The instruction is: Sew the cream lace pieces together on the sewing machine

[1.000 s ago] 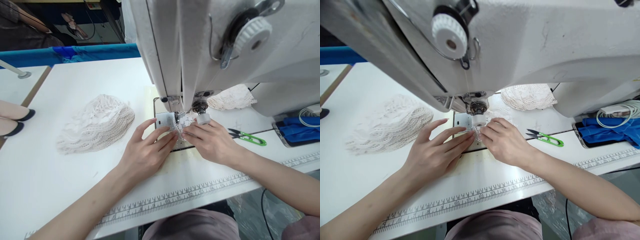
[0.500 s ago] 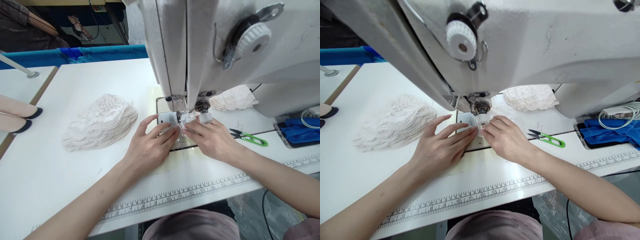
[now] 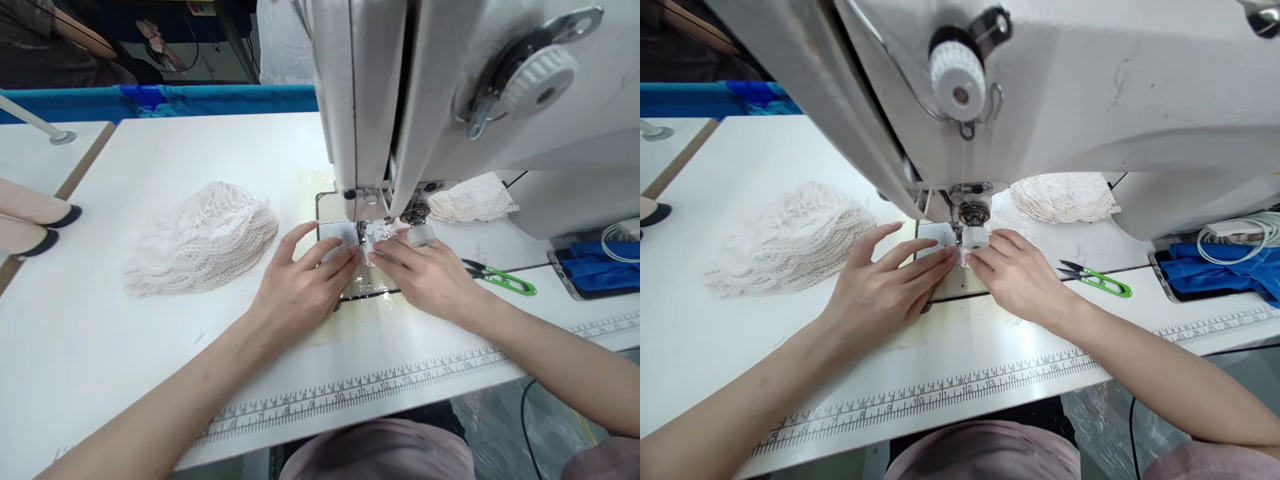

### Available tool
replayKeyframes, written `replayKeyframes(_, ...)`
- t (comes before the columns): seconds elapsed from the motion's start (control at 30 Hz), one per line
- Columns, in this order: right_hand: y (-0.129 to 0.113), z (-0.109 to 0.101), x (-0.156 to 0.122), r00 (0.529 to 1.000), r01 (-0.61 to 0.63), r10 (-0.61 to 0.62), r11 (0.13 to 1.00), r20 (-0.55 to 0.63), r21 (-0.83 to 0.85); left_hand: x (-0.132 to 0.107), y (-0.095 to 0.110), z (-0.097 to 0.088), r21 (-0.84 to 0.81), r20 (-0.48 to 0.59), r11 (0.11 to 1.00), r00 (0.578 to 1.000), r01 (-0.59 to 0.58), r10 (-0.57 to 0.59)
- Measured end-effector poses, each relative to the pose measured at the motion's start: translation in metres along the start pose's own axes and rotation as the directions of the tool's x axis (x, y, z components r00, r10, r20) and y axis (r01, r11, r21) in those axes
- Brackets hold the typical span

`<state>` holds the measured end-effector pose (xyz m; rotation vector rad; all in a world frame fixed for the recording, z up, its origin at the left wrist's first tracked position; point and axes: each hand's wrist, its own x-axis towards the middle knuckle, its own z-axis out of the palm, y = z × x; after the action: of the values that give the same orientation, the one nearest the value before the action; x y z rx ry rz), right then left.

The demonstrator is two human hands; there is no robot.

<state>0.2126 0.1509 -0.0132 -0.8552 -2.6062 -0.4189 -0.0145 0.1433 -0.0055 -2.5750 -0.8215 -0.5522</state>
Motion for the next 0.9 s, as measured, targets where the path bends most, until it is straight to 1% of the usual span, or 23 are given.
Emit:
replayKeyframes(0.23, 0.0001, -0.0002, 0.0017, 1.000, -0.004, 0.004, 1.000, -0.009, 0.014, -0.0001, -0.0038, 0.0026, 0.016, 0.036, 1.000, 0.999, 0.015, -0.016)
replayKeyframes(0.43, 0.0000, -0.0010, 0.0010, 0.999, -0.031, 0.033, 0.998, -0.029, 0.063, 0.0003, -0.0012, 0.0019, 0.057, 0.045, 0.997, 0.998, 0.047, -0.050)
replayKeyframes(0.57, 0.0001, -0.0002, 0.0005, 0.999, -0.025, 0.026, 0.998, -0.033, 0.052, -0.0004, -0.0001, 0.0030, 0.046, 0.048, 0.998, 0.998, 0.037, -0.039)
replayKeyframes(0.9, 0.0007, 0.0017, -0.0001, 1.000, -0.018, 0.018, 1.000, -0.008, 0.020, 0.0012, -0.0025, 0.0042, 0.019, 0.061, 0.998, 0.996, 0.065, -0.066)
